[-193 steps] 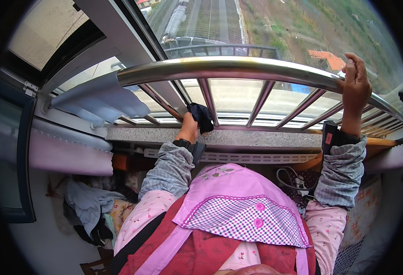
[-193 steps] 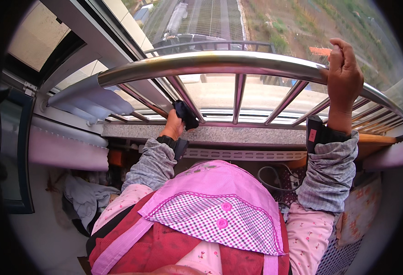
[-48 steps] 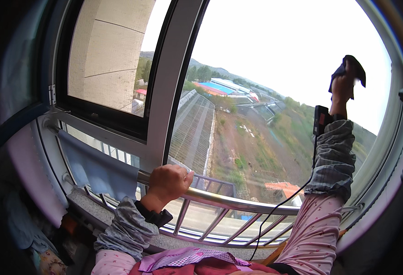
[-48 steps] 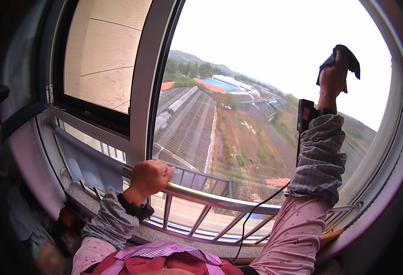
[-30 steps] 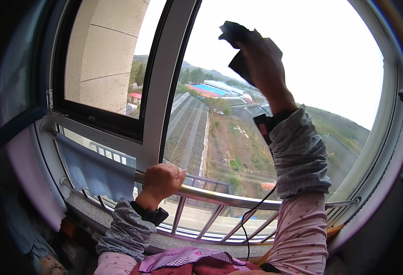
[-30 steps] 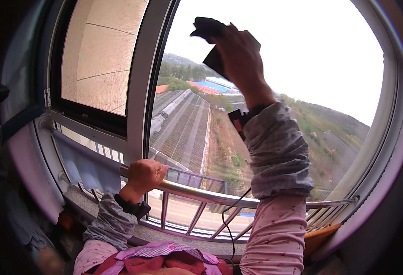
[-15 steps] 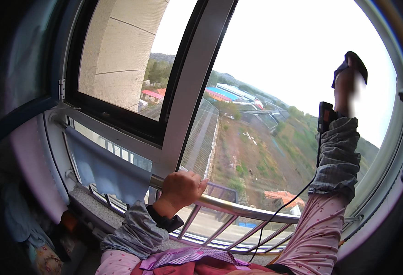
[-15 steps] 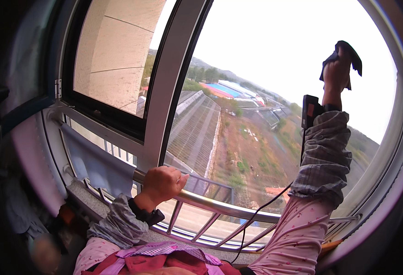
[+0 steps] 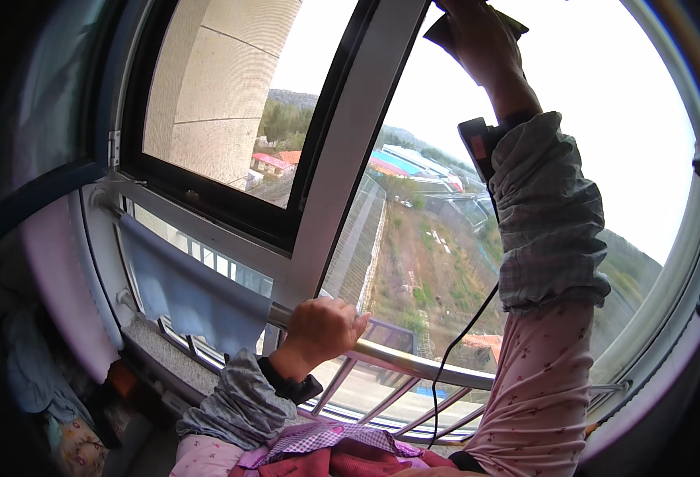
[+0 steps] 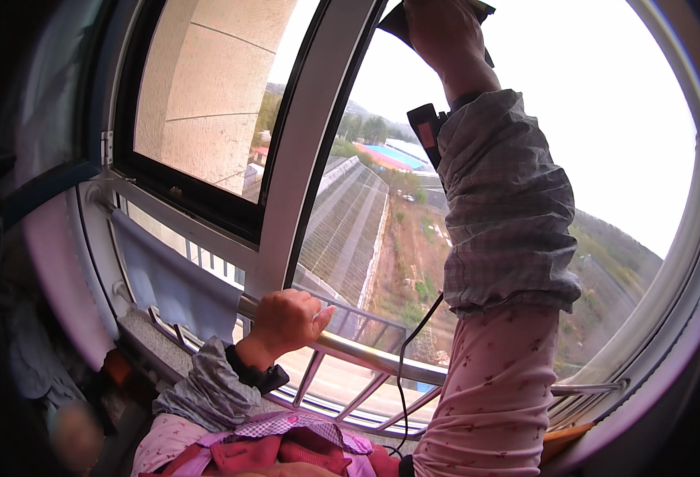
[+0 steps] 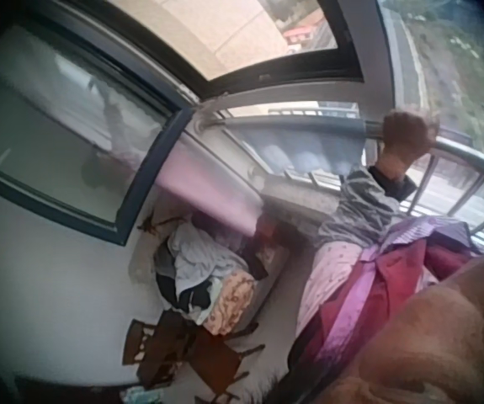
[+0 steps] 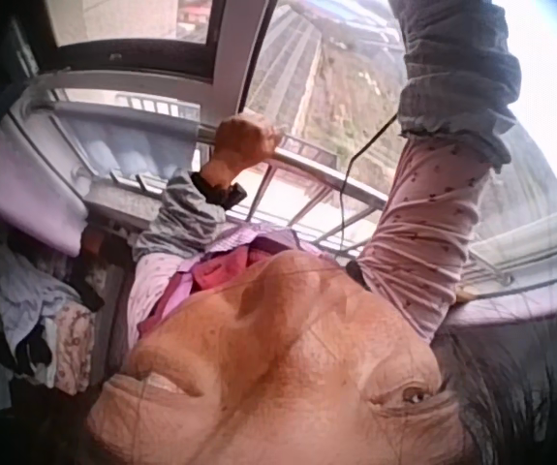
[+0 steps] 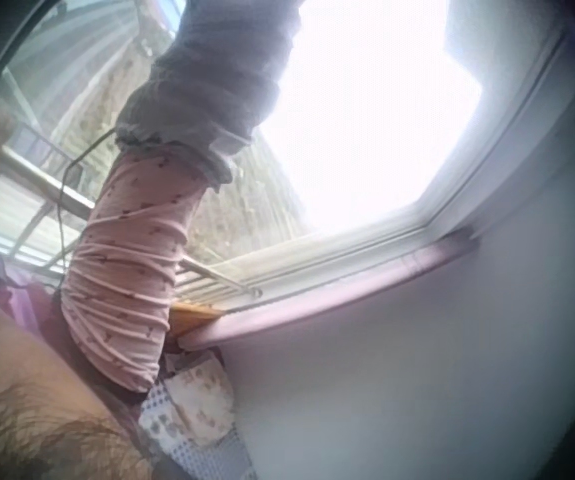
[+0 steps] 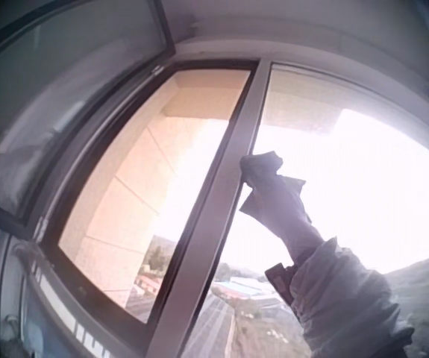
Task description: The person wipes the exterior glass of a large curved window and the metal balcony railing using a dark cloth. They reach across the railing to clean the outer surface, then wipe the window frame and glass from the inside.
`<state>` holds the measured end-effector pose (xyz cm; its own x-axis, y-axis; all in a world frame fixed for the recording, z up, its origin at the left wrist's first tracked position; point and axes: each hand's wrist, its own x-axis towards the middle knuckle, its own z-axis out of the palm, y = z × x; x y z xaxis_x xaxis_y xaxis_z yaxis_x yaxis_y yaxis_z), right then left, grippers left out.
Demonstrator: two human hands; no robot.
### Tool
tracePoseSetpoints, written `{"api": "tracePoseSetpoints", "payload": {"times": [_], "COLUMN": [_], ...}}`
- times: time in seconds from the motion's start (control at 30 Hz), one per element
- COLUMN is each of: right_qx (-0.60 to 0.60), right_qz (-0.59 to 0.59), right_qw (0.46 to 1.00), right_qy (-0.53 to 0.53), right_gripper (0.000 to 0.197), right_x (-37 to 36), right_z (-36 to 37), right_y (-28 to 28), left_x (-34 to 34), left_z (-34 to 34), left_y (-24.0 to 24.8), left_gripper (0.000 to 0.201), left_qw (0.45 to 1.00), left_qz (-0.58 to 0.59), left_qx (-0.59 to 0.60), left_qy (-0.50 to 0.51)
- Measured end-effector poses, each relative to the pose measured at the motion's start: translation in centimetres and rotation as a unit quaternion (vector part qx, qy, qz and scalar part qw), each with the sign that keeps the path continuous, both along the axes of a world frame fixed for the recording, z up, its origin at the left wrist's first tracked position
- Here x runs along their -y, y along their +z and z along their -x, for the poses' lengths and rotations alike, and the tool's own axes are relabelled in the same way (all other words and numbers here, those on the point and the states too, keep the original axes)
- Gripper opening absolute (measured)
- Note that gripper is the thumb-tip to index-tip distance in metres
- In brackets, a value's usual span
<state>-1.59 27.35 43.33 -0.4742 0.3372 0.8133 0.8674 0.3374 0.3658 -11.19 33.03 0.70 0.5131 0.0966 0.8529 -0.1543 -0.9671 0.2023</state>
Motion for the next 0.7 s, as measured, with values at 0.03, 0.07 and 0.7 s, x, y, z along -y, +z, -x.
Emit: {"api": "tracePoseSetpoints", "payload": {"times": [0.03,0.07,0.7], "right_qx": [0.126,0.090,0.277], "right_qz": [-0.126,-0.115,-0.162], "right_qw": [0.940,0.948,0.876], "right_qy": [-0.291,-0.283,-0.360], "right_gripper": [0.033,0.035,0.036], "right_x": [0.7,0.6,2.0], "right_z": [-0.3,-1.0,-0.9], "right_y": [-0.5,-1.8,-7.8], "left_x": [0.0,-0.1,-0.4], "left_z": [0.0,0.0,-0.3], "left_y": [0.0,0.0,-0.3], "left_gripper": [0.040,0.040,0.038], "left_qw": [1.000,1.000,1.000], "left_qz": [0.001,0.003,0.016], "left_qx": [-0.003,-0.005,0.014], "left_qy": [0.001,0.004,-0.001]}}
